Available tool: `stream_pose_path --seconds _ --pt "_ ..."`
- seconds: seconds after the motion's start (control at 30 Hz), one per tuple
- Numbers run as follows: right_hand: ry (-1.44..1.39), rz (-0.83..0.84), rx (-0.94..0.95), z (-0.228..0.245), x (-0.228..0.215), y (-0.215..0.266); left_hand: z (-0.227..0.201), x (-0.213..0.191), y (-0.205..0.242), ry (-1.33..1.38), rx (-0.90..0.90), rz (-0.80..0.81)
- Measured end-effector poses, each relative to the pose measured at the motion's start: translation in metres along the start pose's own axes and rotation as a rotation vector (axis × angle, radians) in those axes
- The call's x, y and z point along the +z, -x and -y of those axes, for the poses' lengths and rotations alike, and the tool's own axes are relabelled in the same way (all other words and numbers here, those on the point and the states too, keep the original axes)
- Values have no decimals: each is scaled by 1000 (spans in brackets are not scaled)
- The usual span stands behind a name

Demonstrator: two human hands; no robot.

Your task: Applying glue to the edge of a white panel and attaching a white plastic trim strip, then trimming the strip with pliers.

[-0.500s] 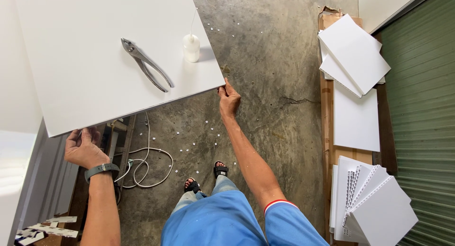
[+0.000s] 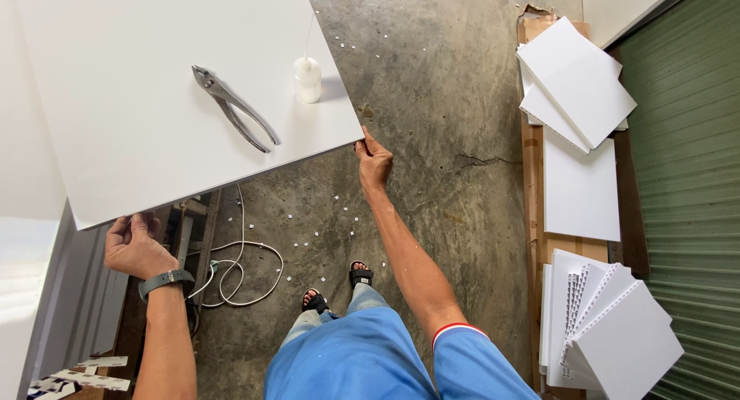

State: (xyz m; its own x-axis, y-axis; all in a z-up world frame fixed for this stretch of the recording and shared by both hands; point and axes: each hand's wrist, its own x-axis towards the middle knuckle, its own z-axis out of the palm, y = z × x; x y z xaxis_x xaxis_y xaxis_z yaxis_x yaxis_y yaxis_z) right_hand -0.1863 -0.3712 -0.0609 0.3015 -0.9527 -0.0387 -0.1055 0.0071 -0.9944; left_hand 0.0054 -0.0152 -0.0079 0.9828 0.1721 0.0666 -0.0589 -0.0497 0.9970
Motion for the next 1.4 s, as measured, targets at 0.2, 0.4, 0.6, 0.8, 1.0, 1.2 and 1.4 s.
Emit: stream_pose_path --seconds 0.2,0.4,0.6,0.8,1.0,1.2,1.4 --pt "-26 -55 126 3 11 6 8 -1 -3 11 10 -6" --pt "-415 -16 214 -10 18 9 30 -3 -4 -139 132 -9" --pt "-468 -59 186 -14 28 12 60 -9 -11 -90 288 21" --pt "-527 -98 256 -4 28 15 2 -7 -1 -494 190 -116" --pt "-515 -70 176 -19 29 14 34 -29 -41 -913 973 134" --pt "-579 -35 327 -31 42 20 2 -19 -49 -1147 1115 621" --pt "-696 12 530 -17 61 28 -7 -18 -52 -1054 1134 659"
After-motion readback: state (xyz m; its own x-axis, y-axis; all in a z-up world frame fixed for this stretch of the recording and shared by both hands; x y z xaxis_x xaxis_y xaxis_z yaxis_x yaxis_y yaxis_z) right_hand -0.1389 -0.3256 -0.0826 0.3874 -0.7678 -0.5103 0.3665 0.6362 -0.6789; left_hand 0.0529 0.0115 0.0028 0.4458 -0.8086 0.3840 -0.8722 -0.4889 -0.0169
